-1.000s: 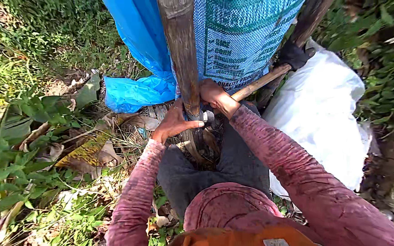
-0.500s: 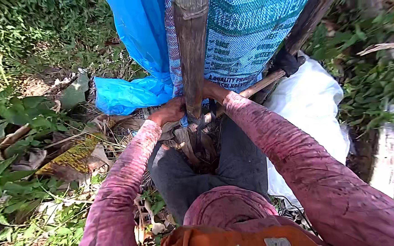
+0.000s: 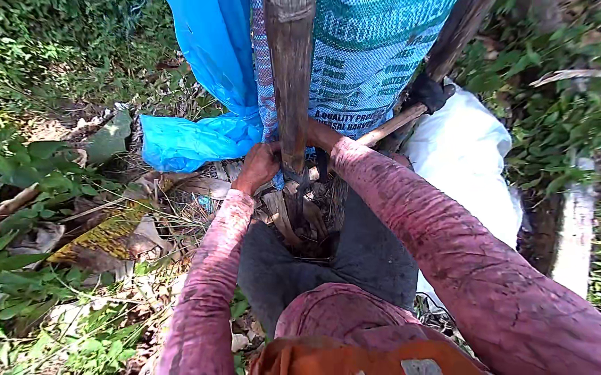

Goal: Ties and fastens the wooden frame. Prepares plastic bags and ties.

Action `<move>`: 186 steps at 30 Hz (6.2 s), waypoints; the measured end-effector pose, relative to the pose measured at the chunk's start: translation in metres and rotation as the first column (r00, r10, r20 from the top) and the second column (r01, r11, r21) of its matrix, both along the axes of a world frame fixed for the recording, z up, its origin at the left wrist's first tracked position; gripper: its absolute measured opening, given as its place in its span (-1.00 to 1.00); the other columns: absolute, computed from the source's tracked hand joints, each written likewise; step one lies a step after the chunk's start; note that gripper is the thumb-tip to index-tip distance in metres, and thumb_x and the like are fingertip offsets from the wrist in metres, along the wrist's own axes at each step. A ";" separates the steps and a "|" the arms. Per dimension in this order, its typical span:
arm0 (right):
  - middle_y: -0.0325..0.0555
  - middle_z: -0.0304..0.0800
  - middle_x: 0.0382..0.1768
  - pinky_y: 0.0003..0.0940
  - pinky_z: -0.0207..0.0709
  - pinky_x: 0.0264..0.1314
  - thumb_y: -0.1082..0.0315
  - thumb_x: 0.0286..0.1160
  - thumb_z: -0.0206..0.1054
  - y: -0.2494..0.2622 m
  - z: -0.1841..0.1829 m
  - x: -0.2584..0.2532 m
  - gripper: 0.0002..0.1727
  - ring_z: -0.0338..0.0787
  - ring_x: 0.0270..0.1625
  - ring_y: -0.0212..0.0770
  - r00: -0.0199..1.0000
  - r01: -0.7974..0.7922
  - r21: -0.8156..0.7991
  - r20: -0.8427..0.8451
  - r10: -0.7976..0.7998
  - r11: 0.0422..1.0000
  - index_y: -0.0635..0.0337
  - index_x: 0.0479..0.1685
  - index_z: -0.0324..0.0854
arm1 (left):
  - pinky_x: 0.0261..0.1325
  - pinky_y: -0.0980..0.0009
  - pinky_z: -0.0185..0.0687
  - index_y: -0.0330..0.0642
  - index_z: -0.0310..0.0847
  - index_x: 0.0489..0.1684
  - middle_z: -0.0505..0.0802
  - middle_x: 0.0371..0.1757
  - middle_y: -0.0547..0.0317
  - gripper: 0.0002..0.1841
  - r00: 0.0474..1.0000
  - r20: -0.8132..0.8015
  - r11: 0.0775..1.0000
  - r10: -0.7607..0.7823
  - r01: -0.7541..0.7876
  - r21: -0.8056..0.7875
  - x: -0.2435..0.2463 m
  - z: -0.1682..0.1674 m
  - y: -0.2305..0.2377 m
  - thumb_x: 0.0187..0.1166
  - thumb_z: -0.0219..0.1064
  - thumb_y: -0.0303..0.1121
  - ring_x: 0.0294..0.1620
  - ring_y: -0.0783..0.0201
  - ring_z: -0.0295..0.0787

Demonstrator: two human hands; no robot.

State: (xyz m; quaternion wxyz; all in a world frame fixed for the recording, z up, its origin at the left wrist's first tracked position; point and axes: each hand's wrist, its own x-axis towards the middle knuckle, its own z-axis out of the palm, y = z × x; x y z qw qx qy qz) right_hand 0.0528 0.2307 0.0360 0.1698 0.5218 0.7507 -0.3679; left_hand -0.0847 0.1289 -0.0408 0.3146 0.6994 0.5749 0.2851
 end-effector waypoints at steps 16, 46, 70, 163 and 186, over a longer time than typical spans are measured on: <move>0.18 0.64 0.23 0.18 0.45 0.38 -0.04 0.52 0.37 -0.038 0.163 0.146 -0.46 0.63 0.31 0.15 0.960 0.128 0.711 -0.264 0.094 0.691 0.13 0.34 0.63 | 0.38 -0.26 0.53 -0.35 0.71 0.18 0.85 0.08 -0.29 -0.58 0.948 -0.052 0.946 0.314 -0.317 -0.062 0.027 -0.035 -0.074 0.86 0.00 -0.21 0.25 -0.23 0.77; -0.07 0.75 -0.40 0.02 0.67 -0.32 0.06 0.61 0.39 -0.214 0.043 0.157 -0.45 0.72 -0.46 -0.10 0.911 0.196 0.055 -0.380 -0.161 0.979 0.02 0.53 0.47 | 0.61 0.16 0.47 -0.35 0.05 0.80 0.56 0.62 -0.14 -0.01 0.866 0.414 0.956 0.282 -0.288 -0.049 0.067 0.042 -0.083 0.48 0.39 0.13 0.58 0.16 0.53; 0.23 0.68 -0.54 0.23 0.52 -0.45 0.41 0.57 0.23 0.051 -0.026 0.023 -0.82 0.79 -0.40 0.36 0.712 -0.401 0.764 -0.086 0.697 0.505 0.33 -0.01 0.61 | 0.52 0.30 0.58 -0.22 0.68 0.38 0.84 0.32 0.15 -0.61 0.796 0.529 0.857 -0.295 0.465 -0.222 -0.020 0.008 0.054 0.68 0.14 -0.36 0.35 0.33 0.74; 0.37 0.75 -0.44 0.31 0.48 -0.38 0.32 0.58 0.20 0.037 -0.012 0.018 -0.66 0.80 -0.30 0.46 0.866 -0.325 0.781 0.020 0.499 0.534 0.42 -0.45 0.66 | 0.45 -0.09 0.53 -0.23 0.77 0.19 0.86 0.20 -0.15 -0.68 0.890 -0.198 0.909 -0.411 0.416 -0.018 -0.022 0.031 0.045 0.51 0.37 -0.38 0.33 -0.16 0.75; -0.03 0.78 -0.04 -0.15 0.76 -0.08 0.21 0.66 0.30 -0.112 0.010 0.095 -0.76 0.81 -0.17 -0.19 0.870 0.144 0.365 -0.489 0.058 0.920 0.18 0.04 0.72 | 0.18 -0.20 0.55 -0.41 0.79 -0.16 0.90 -0.05 -0.24 -0.80 0.950 -0.304 0.936 0.067 0.046 0.350 -0.003 -0.017 0.015 0.41 0.34 -0.47 0.05 -0.27 0.82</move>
